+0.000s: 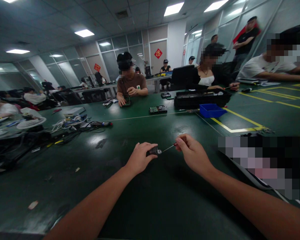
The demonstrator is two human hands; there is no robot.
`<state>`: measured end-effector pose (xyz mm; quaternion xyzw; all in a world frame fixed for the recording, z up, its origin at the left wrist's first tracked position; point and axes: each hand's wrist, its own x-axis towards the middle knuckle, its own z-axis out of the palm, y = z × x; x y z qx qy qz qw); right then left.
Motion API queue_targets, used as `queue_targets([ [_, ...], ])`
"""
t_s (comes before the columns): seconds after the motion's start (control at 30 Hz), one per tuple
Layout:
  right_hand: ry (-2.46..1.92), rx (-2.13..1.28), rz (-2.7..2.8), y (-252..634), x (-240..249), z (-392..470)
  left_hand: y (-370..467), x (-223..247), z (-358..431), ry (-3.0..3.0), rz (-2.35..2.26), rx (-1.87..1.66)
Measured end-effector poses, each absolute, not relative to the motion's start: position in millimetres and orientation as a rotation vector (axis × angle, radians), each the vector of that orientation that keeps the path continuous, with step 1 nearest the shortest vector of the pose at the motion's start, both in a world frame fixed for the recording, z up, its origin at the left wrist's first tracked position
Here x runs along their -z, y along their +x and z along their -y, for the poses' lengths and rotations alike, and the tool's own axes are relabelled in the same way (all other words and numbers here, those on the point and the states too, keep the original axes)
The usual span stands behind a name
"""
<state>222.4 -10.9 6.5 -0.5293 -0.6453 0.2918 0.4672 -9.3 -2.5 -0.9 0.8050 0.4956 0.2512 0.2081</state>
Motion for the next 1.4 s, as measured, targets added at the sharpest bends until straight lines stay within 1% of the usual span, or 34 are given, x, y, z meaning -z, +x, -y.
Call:
queue_targets([
  [0.4, -1.288, -0.711, 1.542, 223, -7, 11, -9, -3, 5, 2.021, -1.394, -0.937],
  [0.53, -1.273, -0.692, 1.532, 223, -9, 12, -7, -5, 8, 1.941, -1.402, -0.942],
  [0.67, -1.278, -0.683, 1.521, 222, -11, 12, -3, -10, 10, 2.017, -1.482, -0.815],
  [0.9, -1.262, -0.693, 1.504, 223, -11, 11, 8, -6, -7, 2.384, -1.453, -0.372],
  [1.07, -1.255, -0.666, 1.501, 222, -13, 12, 16, -2, -20, 2.490, -1.368, -0.253],
  [1.2, -1.226, -0.690, 1.480, 221, -15, 14, 8, -6, -23, 2.420, -1.393, -0.328],
  [1.4, -1.212, -0.725, 1.506, 222, -12, 13, -41, -18, -37, 1.971, -1.493, -0.731],
])
